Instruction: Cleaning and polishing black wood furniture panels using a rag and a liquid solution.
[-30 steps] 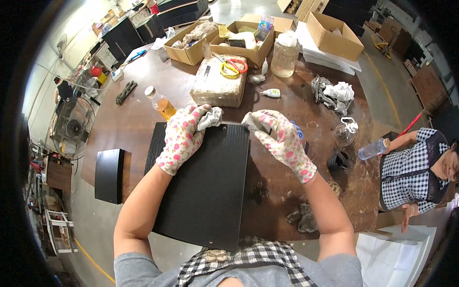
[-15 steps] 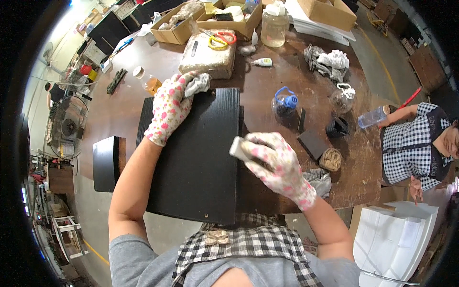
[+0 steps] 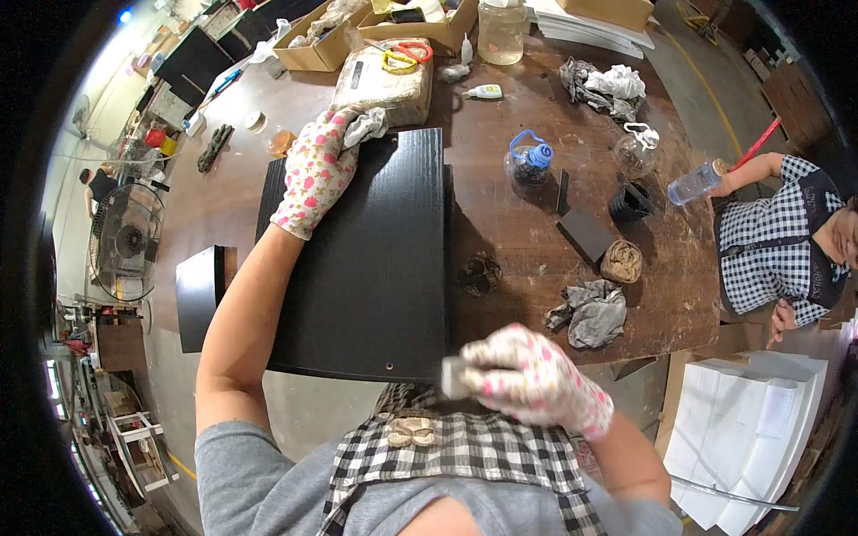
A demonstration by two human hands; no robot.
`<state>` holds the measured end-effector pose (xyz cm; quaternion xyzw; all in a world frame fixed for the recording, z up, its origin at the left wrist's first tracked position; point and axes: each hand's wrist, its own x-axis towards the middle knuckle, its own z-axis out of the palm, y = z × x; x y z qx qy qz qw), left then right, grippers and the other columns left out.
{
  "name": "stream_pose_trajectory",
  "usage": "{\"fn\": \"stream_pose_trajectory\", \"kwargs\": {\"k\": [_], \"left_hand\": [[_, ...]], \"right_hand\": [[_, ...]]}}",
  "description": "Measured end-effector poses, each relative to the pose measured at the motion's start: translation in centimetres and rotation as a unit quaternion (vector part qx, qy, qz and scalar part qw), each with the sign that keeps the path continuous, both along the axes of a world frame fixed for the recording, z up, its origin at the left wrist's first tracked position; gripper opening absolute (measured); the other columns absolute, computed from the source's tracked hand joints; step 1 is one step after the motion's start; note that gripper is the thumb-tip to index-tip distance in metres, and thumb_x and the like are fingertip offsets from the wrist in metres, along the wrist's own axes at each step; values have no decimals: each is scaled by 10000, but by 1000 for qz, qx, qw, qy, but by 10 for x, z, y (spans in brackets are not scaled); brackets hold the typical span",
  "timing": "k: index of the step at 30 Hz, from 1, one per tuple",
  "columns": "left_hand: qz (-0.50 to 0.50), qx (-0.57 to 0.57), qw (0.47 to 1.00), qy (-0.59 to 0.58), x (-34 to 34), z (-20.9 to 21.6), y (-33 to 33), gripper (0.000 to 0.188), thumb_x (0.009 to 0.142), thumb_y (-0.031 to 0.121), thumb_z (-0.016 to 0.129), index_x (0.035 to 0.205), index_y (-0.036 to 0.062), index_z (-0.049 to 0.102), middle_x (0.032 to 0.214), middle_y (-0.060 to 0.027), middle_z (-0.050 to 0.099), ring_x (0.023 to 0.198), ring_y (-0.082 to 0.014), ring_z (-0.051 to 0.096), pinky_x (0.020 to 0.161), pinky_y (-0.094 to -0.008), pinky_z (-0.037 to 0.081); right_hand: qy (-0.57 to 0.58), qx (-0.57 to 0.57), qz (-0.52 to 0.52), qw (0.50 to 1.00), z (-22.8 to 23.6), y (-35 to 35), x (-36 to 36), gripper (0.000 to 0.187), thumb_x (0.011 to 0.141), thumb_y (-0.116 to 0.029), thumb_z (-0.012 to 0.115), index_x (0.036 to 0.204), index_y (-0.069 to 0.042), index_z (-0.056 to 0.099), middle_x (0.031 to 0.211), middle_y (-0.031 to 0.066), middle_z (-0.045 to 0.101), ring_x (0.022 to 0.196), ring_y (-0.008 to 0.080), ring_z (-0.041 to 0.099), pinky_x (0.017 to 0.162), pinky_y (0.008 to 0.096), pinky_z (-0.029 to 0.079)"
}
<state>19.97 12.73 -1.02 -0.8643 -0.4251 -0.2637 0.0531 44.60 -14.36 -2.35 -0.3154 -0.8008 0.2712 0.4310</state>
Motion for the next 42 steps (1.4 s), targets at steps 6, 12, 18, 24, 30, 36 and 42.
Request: {"fn": "stream_pose_trajectory", "kwargs": {"k": [6,12,18,24,30,36,42], "left_hand": [[17,-70,995,74,-6,1,6,466,867,63,638,1326,122,589,1215,-185,654,1087,-400,629,919,-490,515],[-174,-26,983,44,-23,5,25,445,870,124,633,1311,75,609,1203,-186,660,1116,-385,637,916,-487,540],[-196,16,980,23,-25,-5,30,366,909,159,616,1263,64,623,1055,-196,704,988,-388,681,830,-490,553],[-156,-54,985,56,-16,-1,33,281,972,237,553,1175,72,654,1018,-185,726,1013,-392,704,846,-502,560],[-128,-114,983,63,-16,11,26,302,1009,237,511,1212,73,664,1202,-189,672,1114,-370,674,915,-486,551],[-133,-102,984,61,-19,12,24,294,1004,235,530,1222,96,670,1186,-183,676,1107,-361,677,901,-480,557],[-154,-50,986,37,-16,-1,31,279,981,241,546,1184,100,675,1137,-181,686,1055,-373,677,870,-492,553]], "right_hand": [[-73,-45,-184,979,1,-48,-13,441,681,-59,866,1106,-76,751,1178,139,694,1001,329,674,831,433,551],[-123,55,-413,901,-5,-65,-83,485,682,-8,848,1142,-89,714,1211,129,666,1011,327,612,853,443,526],[-193,73,-494,845,-10,-71,-181,490,756,-81,827,1225,-96,687,1218,130,626,1012,328,596,857,456,529],[-197,88,-322,922,-1,-23,-283,223,870,-200,738,1083,-138,719,1202,122,673,984,257,633,801,429,524],[-171,84,-291,938,-3,-12,-320,275,836,-169,755,1101,-106,724,1202,144,682,980,280,649,786,441,521],[-294,99,-465,829,0,-47,-265,249,831,-141,746,1079,-113,742,1147,98,674,1007,261,638,888,445,515],[-86,-37,-734,672,25,-68,-201,303,794,0,756,1085,-80,745,1133,127,657,1049,300,631,909,411,540]]}}
